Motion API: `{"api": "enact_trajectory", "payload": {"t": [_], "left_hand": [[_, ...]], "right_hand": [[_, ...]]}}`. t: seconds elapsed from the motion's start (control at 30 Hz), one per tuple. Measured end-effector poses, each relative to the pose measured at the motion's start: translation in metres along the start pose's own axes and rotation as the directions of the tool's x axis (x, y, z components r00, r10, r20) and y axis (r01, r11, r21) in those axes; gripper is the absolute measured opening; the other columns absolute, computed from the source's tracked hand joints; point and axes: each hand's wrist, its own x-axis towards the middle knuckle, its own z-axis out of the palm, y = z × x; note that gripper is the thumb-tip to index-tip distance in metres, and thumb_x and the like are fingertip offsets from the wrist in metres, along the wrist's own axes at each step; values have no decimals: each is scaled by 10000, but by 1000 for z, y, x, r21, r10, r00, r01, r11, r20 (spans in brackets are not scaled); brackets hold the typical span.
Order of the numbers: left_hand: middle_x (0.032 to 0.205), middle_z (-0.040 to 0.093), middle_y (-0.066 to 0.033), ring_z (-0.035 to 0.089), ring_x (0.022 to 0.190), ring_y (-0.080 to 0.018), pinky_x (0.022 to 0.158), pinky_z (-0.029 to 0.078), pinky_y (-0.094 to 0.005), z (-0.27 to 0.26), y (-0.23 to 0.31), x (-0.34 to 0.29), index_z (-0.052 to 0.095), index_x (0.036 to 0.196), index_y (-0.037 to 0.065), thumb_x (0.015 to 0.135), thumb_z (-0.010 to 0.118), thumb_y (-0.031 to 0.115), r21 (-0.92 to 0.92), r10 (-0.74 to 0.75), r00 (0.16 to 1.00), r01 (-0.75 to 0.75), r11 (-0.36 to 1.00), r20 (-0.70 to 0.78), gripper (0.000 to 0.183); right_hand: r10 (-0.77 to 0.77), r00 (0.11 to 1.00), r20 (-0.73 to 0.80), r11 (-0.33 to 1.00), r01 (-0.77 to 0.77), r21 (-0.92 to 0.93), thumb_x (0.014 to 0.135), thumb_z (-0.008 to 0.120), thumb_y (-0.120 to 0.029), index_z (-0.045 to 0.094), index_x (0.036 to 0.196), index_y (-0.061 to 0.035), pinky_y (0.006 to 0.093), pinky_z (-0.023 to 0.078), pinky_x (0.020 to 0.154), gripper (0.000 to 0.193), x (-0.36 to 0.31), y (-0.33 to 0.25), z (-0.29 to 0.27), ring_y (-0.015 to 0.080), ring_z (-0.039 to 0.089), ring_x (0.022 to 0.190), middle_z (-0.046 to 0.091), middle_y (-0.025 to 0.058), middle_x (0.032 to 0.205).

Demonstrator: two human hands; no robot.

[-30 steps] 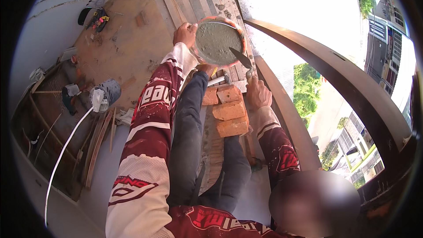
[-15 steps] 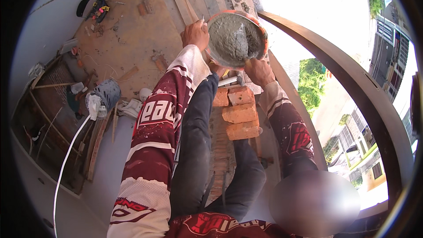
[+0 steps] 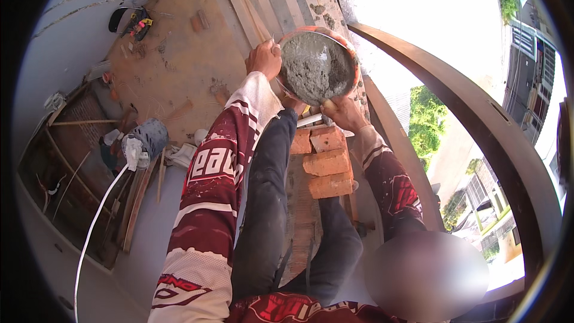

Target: The person applies mortar to a brick wall using a trowel, places bricks into the wall, and taps them to align. The person repeatedly scoops mortar from a bucket and spreads it along the top of the wall before setting bricks.

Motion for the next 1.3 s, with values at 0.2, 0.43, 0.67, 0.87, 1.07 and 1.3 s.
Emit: {"api": "enact_trajectory", "payload": {"t": [0.2, 0.43, 0.67, 0.87, 1.07, 1.3], "left_hand": [[1407, 540, -342, 525, 1333, -441, 1109, 424, -447, -2, -20, -87, 480, 1437, -99, 985, 586, 326, -328, 43, 987, -91, 940, -153, 630], [1327, 623, -263, 514, 1343, -410, 1155, 362, -498, -29, 12, -321, 608, 1328, -8, 936, 678, 304, -434, 99, 927, 74, 898, 363, 506], [1610, 287, -272, 169, 1523, -476, 1164, 142, -724, -74, 11, -369, 431, 1518, 84, 899, 680, 469, 268, -116, 853, -29, 963, 509, 771], [1632, 153, -305, 151, 1497, -562, 1114, 246, -746, -60, 5, -372, 382, 1555, 136, 874, 672, 568, 369, -218, 831, 17, 929, 511, 857], [1609, 198, -312, 198, 1472, -578, 1108, 261, -742, -50, -6, -373, 434, 1503, 111, 882, 660, 540, 381, -165, 870, -28, 924, 464, 788], [1624, 191, -287, 185, 1478, -564, 1137, 234, -704, -43, -2, -370, 474, 1472, 114, 845, 694, 487, 398, -209, 866, 12, 917, 455, 762]], "right_hand": [[-178, 953, -246, 903, 59, -425, 904, 649, -288, 641, 1207, -70, 465, 553, 735, 373, -27, 6, 5, 375, 708, 830, 711, 181, 920], [-326, 871, -368, 773, 22, -634, 955, 560, -219, 538, 1344, -127, 493, 575, 687, 399, -54, -3, -18, 328, 695, 933, 650, 120, 994], [-102, 993, -56, 796, 48, -604, 990, 471, -310, 693, 1026, -50, 554, 580, 746, 343, 14, 3, -4, 443, 712, 793, 709, 244, 850], [38, 999, -25, 994, -40, -101, 909, 643, -380, 716, 945, 61, 487, 542, 796, 448, 36, 14, 10, 441, 708, 889, 701, 320, 884], [161, 982, 97, 968, -177, 180, 909, 664, -337, 707, 974, 56, 456, 529, 716, 400, 13, 7, 1, 364, 721, 797, 712, 247, 797], [-475, 834, -280, 658, 126, -742, 968, 558, -220, 488, 1373, -111, 449, 529, 775, 426, -27, 8, 4, 311, 660, 944, 633, 102, 1047]]}}
